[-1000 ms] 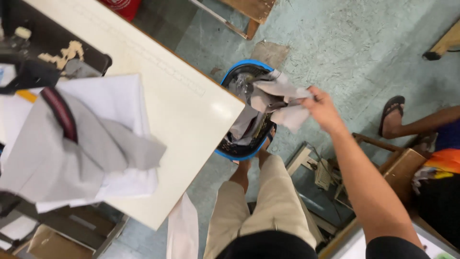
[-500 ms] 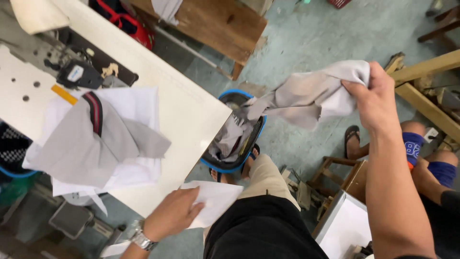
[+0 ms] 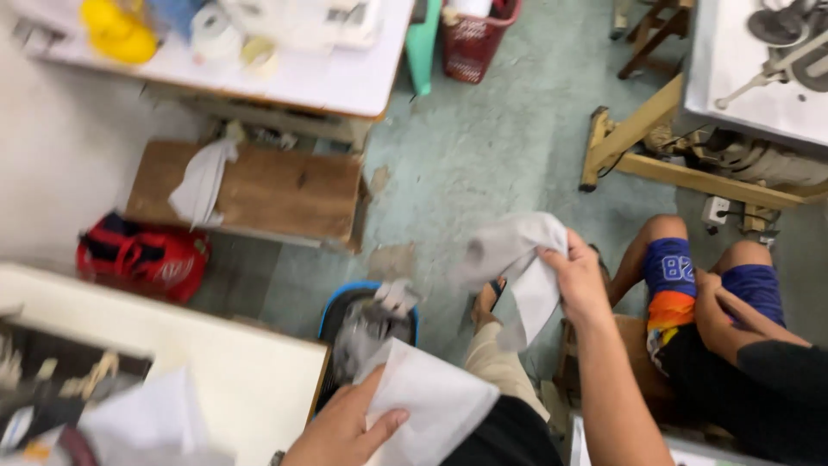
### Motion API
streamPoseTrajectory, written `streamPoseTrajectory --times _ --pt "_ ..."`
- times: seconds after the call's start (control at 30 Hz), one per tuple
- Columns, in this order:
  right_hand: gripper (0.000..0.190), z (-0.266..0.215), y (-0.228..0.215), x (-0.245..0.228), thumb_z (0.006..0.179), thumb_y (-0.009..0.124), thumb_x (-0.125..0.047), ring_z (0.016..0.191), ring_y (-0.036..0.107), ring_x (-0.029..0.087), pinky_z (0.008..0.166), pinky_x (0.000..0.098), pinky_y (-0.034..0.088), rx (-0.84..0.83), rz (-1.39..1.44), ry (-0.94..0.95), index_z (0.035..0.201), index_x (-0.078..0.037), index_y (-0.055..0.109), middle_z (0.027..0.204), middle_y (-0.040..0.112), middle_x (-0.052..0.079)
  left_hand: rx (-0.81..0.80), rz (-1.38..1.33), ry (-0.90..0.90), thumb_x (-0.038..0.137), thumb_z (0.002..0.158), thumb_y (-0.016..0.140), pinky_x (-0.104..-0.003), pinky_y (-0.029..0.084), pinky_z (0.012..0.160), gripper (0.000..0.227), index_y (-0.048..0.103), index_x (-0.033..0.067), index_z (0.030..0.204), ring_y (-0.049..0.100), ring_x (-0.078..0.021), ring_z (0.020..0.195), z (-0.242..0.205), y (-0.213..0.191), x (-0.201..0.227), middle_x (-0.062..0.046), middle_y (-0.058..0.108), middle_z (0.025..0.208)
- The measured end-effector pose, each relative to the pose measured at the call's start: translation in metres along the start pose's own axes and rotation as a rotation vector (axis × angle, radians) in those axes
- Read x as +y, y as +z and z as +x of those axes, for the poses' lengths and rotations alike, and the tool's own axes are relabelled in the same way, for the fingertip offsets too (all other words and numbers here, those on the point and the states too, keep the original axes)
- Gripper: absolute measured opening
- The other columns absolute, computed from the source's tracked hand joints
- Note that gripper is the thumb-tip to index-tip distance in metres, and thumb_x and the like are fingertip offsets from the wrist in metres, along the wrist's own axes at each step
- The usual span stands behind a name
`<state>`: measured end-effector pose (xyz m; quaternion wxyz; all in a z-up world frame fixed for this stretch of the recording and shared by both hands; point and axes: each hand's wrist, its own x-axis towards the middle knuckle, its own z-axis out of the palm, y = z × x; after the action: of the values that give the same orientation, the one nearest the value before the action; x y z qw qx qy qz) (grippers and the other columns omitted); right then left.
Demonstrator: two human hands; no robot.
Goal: The person moves from a cluttered workspace to an ironing station, unfolding a white garment on the board. They smooth the fabric by hand and then use a steam iron to press the material, moving the iron back and forth across the surface.
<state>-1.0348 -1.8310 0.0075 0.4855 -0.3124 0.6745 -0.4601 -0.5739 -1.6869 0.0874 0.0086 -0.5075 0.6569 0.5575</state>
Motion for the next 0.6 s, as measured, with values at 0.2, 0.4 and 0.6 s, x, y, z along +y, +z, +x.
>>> streamPoseTrajectory --times 0.2,0.4,0.6 --pt "0.039 0.168 -0.036 -0.001 0.106 0.079 -0.010 0.098 0.076 0.021 0.084 0.0388 0.059 -0.049 -0.043 0.134 0.145 -0.009 0.086 0.119 0.088 0.007 -0.242 0.119 -0.132 0.064 0.123 0.058 -0.041 0.051 0.125 0.078 0.036 0.0400 0.193 0.066 -0.0401 0.152 0.208 -0.067 0.125 -0.021 0.077 0.149" --pt "0.008 0.322 -0.104 -0.137 0.108 0.081 -0.007 0.093 0.069 0.013 0.084 0.0328 0.053 -0.311 -0.235 -0.090 0.114 -0.012 0.085 0.101 0.079 -0.001 -0.165 0.255 -0.186 0.060 0.126 0.054 -0.047 0.048 0.136 0.077 0.034 0.0305 0.194 0.058 -0.0355 0.166 0.362 -0.141 0.203 -0.007 0.063 0.185" --pt "0.009 0.496 -0.162 -0.346 0.104 0.079 -0.014 0.102 0.075 0.016 0.096 0.0370 0.056 -0.530 -0.642 -0.548 0.112 -0.016 0.076 0.107 0.079 -0.002 -0.270 0.120 -0.452 0.066 0.128 0.047 -0.041 0.050 0.137 0.080 0.021 0.0430 0.200 0.052 -0.0254 0.175 0.492 -0.220 0.287 -0.007 0.055 0.188"
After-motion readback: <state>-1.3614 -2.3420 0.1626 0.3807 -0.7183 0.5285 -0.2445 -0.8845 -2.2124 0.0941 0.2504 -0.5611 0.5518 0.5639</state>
